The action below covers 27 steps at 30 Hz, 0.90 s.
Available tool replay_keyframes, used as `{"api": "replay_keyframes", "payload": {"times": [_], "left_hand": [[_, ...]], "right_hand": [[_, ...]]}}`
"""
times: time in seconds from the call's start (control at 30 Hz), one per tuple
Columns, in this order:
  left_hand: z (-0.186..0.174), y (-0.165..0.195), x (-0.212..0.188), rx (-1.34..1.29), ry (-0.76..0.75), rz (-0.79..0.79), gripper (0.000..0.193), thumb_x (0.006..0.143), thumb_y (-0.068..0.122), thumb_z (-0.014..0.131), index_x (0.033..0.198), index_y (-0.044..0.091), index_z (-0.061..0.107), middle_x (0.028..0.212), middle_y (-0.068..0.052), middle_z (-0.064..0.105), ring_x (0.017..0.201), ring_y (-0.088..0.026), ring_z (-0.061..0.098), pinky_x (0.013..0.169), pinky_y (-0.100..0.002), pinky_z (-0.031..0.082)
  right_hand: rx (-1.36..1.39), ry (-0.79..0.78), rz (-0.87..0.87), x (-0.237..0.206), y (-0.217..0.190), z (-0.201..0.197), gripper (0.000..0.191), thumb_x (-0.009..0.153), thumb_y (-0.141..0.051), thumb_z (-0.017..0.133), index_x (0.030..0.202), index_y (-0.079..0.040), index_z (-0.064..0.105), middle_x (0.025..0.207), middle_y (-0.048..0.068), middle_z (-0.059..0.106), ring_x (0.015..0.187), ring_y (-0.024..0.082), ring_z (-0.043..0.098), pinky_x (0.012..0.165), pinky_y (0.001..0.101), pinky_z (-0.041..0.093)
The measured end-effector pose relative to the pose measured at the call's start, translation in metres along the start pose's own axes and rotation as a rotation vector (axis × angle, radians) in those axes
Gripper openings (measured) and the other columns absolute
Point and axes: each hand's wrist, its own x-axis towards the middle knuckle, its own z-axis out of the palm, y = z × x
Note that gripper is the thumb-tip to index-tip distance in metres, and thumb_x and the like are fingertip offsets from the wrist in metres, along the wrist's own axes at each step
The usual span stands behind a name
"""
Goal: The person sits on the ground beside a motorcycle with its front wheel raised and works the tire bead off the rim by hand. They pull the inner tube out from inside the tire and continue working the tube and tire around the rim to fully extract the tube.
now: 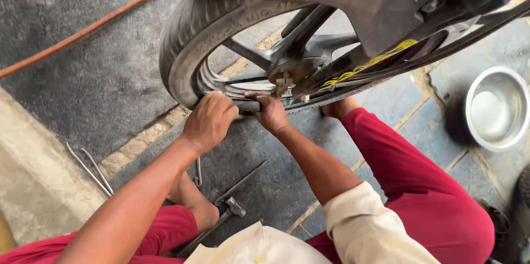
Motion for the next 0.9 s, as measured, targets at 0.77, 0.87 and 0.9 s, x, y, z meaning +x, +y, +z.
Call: {"api": "replay_keyframes", "payload": {"times": [0.77,0.87,0.9], "left_hand": [[-0.018,-0.026,-0.014,-0.389,0.402,-0.655,0.119,0.082,0.038,0.097,0.164,0.002,0.019,0.16,-0.029,0.041,0.146,-0.042,0.048,0.118,-0.046,0.044],[-0.006,-0.032,-0.023,-0.542,0.394,-0.721,0.124,0.08,0.046,0.096,0.166,0.002,0.017,0.161,-0.025,0.043,0.147,-0.037,0.051,0.12,-0.044,0.045],[-0.002,-0.036,-0.026,-0.54,0.366,-0.71,0.127,0.078,0.048,0.094,0.165,0.001,0.015,0.16,-0.026,0.042,0.147,-0.038,0.049,0.119,-0.044,0.044]], "right_hand": [[-0.515,-0.526,0.19,-0.078,-0.18,-0.174,0.047,0.086,-0.052,0.072,0.106,-0.009,0.064,0.079,0.014,0.072,0.082,0.037,0.07,0.076,0.0509,0.055],[-0.545,-0.61,0.223,-0.085,-0.175,-0.173,0.05,0.09,-0.055,0.071,0.11,-0.009,0.065,0.088,0.015,0.074,0.092,0.037,0.071,0.084,0.0492,0.055],[-0.539,-0.653,0.233,-0.083,-0.166,-0.169,0.05,0.091,-0.056,0.07,0.111,-0.01,0.066,0.093,0.014,0.075,0.097,0.037,0.072,0.087,0.0481,0.055]]}}
